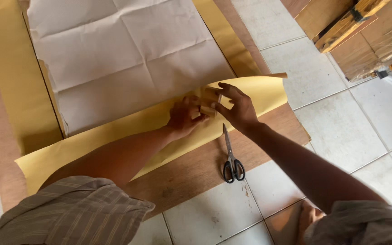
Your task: The person wraps a picture frame by unfolding white paper over the back, folding the edges of yellow wrapping paper around the frame, and securing the folds with tape and using scissors to cut the paper.
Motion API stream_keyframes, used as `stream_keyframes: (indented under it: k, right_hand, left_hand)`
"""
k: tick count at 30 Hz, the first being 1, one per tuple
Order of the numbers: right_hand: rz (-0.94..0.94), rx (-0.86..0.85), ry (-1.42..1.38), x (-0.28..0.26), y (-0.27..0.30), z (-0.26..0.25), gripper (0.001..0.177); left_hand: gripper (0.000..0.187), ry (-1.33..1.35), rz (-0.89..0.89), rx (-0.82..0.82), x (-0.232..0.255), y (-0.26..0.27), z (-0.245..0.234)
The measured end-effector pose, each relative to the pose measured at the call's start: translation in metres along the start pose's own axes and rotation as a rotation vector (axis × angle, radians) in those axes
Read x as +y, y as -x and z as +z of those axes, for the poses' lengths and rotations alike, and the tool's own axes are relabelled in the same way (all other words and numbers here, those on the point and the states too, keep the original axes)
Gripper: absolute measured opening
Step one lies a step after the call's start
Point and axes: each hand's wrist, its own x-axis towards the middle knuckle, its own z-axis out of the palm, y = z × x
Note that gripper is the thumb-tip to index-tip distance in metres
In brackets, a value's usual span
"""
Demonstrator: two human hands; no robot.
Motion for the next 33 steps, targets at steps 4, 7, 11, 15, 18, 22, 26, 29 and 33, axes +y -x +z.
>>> stream_keyframes:
  k: [4,7,11,15,18,22,26,29,33]
  right_hand:
    - [-0.19,0.101,0.243,0.008,-0.013,-0.007,0.024]
    - [-0.265,0.049,0.405,0.005,-0.021,-0.023,0.029]
    - [-0.05,-0.295,0.431,-0.023,-0.027,-0.038,0.036]
    - [0.02,-0.406,0.519,-0.01,-0.028,-0.03,0.04]
    - [0.037,-0.404,0.508,-0.014,-0.031,-0.03,0.036]
    - [0.032,-0.432,0.629,0.002,-0.04,-0.016,0.03]
    - [-0.088,-0.455,0.87,-0.013,-0.04,-0.01,0.028]
    - [-0.055,-0.333,0.856,-0.023,-0.035,-0.029,0.033]
    - [0.162,-0.293,0.512,-0.035,-0.032,-0.044,0.06]
  left_hand:
    - [0.037,-0.009,-0.026,-0.013,0.011,-0.006,-0.005]
    - [0.041,-0.118,-0.026,-0.066,0.015,-0.009,-0.004]
    - [0.038,-0.269,0.03,-0.128,0.02,-0.002,-0.003]
    - [0.035,-0.339,0.052,-0.13,0.03,0.001,-0.004]
    - [0.036,-0.37,0.074,-0.131,0.029,-0.003,-0.008]
    - [0.038,-0.34,0.06,-0.141,0.022,-0.007,-0.004]
    - [0.038,-0.291,0.012,-0.117,0.016,-0.012,0.003]
    - [0.034,-0.25,0.006,-0.102,0.024,-0.012,-0.001]
    - [0.031,-0.309,0.042,-0.101,0.037,-0.002,-0.008]
